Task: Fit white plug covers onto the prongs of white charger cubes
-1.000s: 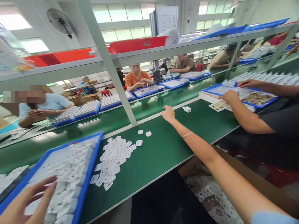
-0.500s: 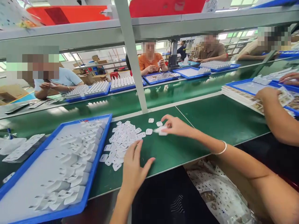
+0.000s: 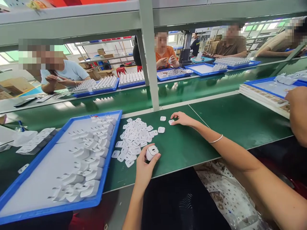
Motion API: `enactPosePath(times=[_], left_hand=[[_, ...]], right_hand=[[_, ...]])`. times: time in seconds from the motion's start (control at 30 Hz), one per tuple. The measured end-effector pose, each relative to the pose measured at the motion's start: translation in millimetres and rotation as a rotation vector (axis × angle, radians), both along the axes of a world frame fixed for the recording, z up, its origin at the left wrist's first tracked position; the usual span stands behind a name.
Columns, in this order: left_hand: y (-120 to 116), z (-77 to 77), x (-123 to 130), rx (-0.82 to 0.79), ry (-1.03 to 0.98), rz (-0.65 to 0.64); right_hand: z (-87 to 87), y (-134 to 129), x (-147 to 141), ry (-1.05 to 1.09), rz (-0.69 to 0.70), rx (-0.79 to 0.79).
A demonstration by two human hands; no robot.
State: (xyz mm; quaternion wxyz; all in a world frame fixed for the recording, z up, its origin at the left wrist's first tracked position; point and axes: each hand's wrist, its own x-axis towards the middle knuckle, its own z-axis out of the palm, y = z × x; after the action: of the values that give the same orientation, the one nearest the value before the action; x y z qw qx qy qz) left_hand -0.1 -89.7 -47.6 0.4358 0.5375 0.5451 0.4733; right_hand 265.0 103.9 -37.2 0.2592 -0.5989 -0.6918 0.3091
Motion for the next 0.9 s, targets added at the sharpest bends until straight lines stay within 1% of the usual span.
enactPosePath(times=[0.1,0.23,0.33,0.43,0.53,0.6,0.67,0.73,0.8,0.9], left_hand=[[-0.3,4.1,1.5,-0.014,-0.027,0.005],[-0.9,6.0,2.4,-0.013,-0.046,0.014],[-0.1,5.0,2.6,-0.016,-0.057,0.012],[0.0,4.2,3.3,-0.004,-0.061,-0.01],[-2.2,4.8,5.4,0.016,-0.047,-0.084],[-4.5,6.2,7.7,0.031,-0.01,-0.149],[-6.5,8.2,10.1,0.053,0.036,-0.202],[-7.8,10.2,11.9,0.082,0.068,-0.226],[-8.5,11.5,12.6,0.108,0.072,-0.245],[-8.4,11.6,12.4,0.125,0.042,-0.282]], right_hand=[[-6.4,-3.5,-0.8,0.029,-0.012,-0.014],[-5.7,-8.8,-3.4,0.159,0.003,-0.02],[2.3,-12.8,-1.8,0.271,0.027,-0.042],[16.9,-25.1,-3.5,0.363,0.049,-0.071],[33.0,-54.1,-13.8,0.504,0.105,-0.085],[41.2,-83.4,-24.9,0.569,0.173,-0.109],[45.4,-116.4,-37.0,0.588,0.243,-0.161],[45.0,-147.3,-47.6,0.627,0.283,-0.218],[40.7,-170.7,-55.6,0.701,0.282,-0.255],[31.8,-189.1,-62.7,0.805,0.248,-0.279]])
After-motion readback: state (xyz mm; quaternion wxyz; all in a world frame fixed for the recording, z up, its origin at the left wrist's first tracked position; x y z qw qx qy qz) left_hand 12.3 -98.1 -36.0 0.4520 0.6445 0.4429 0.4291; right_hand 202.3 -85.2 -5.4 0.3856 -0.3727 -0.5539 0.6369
